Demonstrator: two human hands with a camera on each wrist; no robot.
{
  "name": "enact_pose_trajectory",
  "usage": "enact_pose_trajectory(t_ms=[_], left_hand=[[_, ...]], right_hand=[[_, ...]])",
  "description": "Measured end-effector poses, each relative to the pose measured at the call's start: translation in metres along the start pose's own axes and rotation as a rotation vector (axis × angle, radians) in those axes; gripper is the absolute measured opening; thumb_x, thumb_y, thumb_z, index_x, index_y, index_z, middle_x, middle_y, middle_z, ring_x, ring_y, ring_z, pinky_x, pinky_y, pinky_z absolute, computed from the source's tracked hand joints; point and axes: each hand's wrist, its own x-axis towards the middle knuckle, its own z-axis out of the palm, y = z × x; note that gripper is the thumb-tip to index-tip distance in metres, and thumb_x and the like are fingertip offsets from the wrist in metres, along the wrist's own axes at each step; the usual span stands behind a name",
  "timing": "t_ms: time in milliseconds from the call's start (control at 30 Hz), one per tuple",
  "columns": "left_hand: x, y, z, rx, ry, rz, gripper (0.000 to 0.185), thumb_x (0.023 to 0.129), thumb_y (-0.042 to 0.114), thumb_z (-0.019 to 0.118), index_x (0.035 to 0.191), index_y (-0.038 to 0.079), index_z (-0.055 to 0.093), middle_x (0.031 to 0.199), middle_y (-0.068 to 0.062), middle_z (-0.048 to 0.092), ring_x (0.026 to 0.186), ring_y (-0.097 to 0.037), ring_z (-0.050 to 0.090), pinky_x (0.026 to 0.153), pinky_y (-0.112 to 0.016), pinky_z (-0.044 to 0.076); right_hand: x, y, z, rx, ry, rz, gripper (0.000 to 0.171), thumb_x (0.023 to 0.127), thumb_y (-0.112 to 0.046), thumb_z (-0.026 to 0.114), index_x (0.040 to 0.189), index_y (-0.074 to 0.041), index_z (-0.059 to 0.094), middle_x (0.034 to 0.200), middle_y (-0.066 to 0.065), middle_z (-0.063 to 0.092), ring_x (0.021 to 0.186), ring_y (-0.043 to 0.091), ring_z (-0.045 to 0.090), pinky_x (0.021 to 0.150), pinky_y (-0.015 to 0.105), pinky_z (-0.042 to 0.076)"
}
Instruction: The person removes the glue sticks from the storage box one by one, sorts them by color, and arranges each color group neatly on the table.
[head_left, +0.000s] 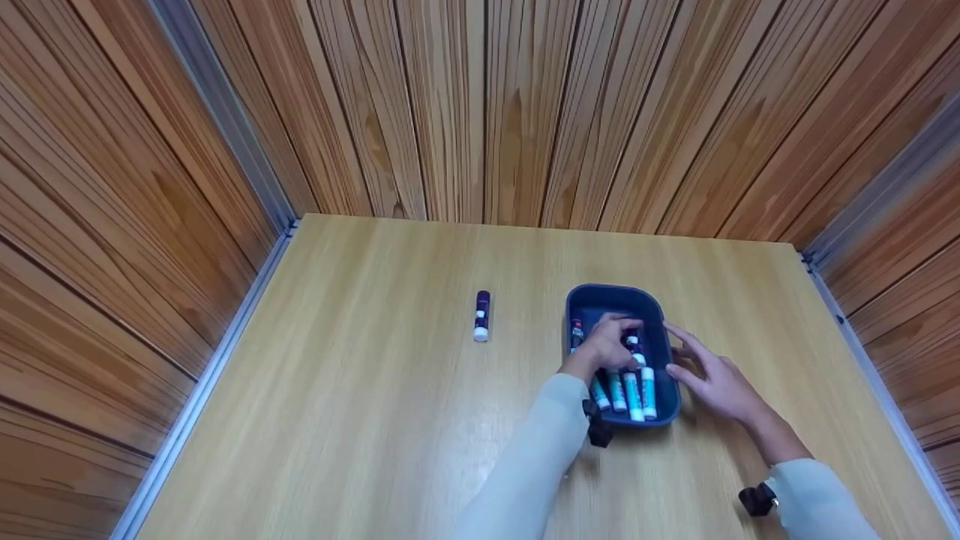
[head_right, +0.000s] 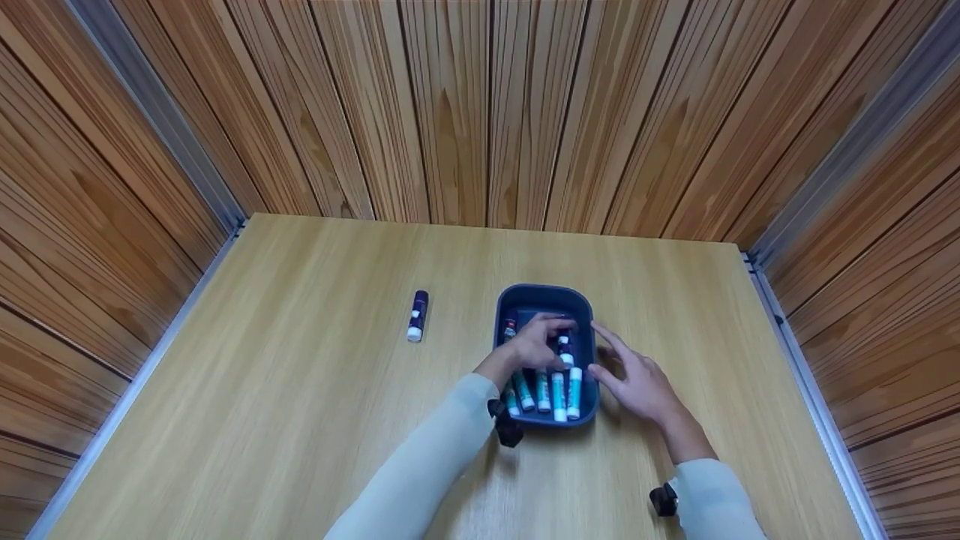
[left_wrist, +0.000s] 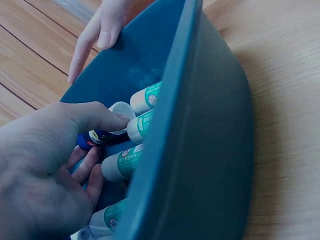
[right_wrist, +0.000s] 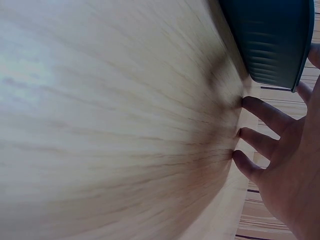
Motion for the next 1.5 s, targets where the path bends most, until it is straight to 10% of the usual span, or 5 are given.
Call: enact_pose_trajectory(t_ms=[1500], left_hand=[[-0.008, 0.015, -0.045, -0.011, 0.052, 0.072, 0.074, 0.094, 0.001, 0.088, 0.159, 0.028, 0.066, 0.178, 0.005, 0.041, 0.165, -0.023, 0.044, 0.137, -0.043, 0.042]], right_hand=[[0.000, -0.005, 0.000, 0.017, -0.007, 0.029, 0.077, 0.118, -0.046, 0.056, 0.182, -0.031, 0.016, 0.174, 0.034, 0.046, 0.161, 0.061, 0.044, 0.124, 0.091, 0.028]])
